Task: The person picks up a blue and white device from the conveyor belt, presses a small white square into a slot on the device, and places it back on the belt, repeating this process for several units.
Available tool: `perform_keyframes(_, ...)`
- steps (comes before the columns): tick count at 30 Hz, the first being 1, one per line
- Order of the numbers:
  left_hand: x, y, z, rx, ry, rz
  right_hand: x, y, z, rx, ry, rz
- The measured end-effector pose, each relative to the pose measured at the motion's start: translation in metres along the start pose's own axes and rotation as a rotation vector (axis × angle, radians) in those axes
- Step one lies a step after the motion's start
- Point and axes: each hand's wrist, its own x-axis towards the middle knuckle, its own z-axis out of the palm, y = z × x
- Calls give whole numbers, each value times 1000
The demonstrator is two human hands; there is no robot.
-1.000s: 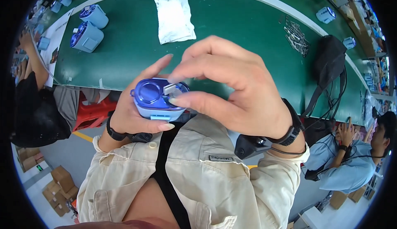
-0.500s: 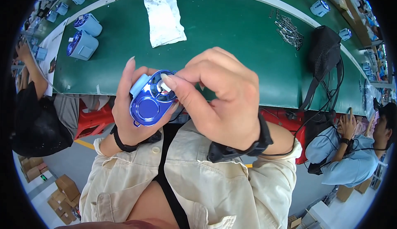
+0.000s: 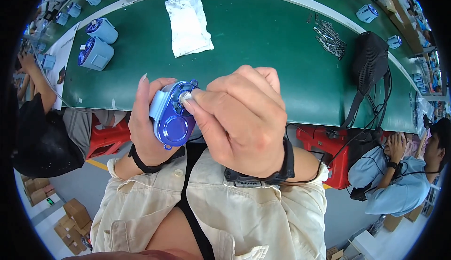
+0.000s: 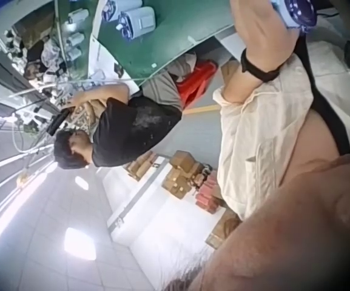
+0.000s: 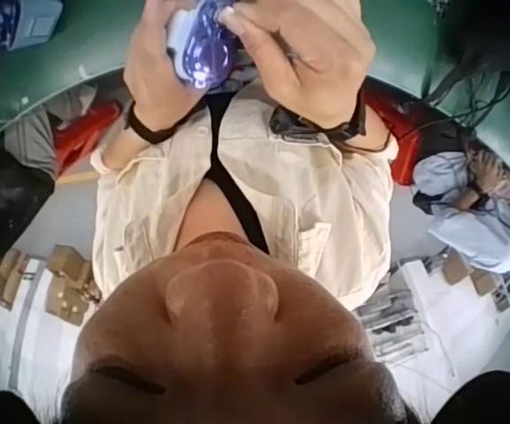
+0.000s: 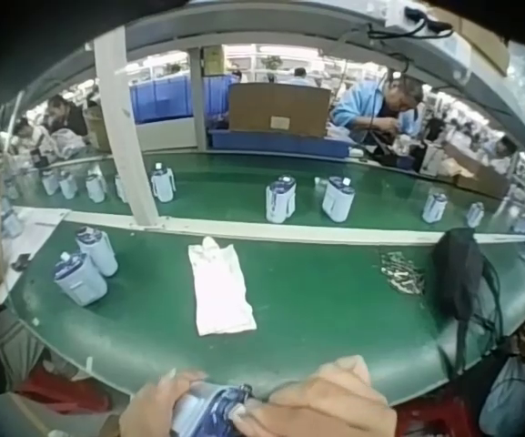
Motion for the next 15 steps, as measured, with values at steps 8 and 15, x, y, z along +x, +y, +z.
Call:
perform_keyframes(8,4,-14,8,135,32,150,5,-9,-2,-242,-175,-24)
perform_keyframes(15,0,-8,8,-375,-25,-86,5,15,-3,449,-132,298)
